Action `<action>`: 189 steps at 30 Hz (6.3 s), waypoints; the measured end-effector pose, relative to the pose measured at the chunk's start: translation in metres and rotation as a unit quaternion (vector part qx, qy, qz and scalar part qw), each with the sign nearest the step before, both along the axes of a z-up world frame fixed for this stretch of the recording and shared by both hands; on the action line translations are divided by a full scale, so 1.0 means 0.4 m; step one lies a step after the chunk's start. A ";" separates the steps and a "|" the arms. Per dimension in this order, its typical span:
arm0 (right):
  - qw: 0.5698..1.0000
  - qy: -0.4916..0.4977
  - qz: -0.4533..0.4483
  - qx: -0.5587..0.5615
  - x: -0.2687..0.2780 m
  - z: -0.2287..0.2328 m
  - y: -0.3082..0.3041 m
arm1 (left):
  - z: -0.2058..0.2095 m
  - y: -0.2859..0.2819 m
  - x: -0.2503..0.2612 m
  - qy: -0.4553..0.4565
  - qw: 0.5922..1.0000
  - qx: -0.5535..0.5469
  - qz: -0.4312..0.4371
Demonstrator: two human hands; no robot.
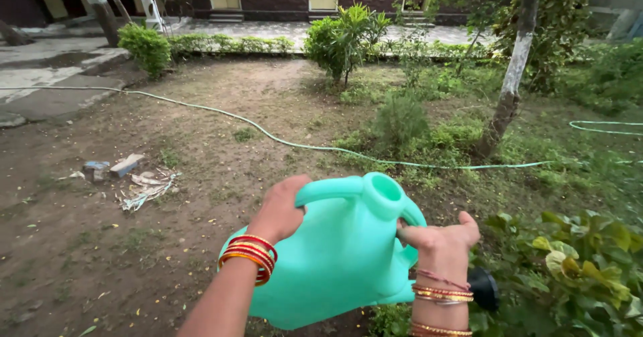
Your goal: The person carries a green watering can through a garden, tilting it to pour water onto various plants and bushes.
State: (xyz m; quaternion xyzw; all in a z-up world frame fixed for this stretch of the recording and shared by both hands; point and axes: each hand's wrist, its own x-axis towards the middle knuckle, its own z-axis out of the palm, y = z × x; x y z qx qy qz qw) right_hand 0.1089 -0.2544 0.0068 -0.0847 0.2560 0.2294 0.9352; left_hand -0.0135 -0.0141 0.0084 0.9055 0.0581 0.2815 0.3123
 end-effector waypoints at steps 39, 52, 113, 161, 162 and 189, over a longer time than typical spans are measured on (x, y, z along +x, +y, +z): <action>1.000 -0.005 0.026 0.013 0.030 -0.009 -0.009 | 0.021 0.058 0.025 0.078 0.996 0.011 0.033; 1.000 -0.017 0.025 0.006 0.053 0.000 -0.009 | 0.035 0.063 0.050 0.087 0.996 -0.008 0.022; 0.990 -0.068 0.037 -0.118 0.171 -0.106 0.002 | 0.055 0.020 -0.039 0.067 0.991 -0.002 0.116; 0.068 -0.589 -0.196 -0.781 -0.019 -0.073 -0.019 | 0.046 0.082 0.055 0.063 0.995 -0.007 0.076; 0.069 -0.593 -0.193 -0.779 -0.020 -0.085 -0.018 | 0.052 0.077 0.045 0.066 0.995 -0.015 0.079; 0.003 -0.511 -0.163 -0.844 0.050 -0.189 -0.081 | 0.024 0.051 0.034 0.053 0.998 0.017 0.043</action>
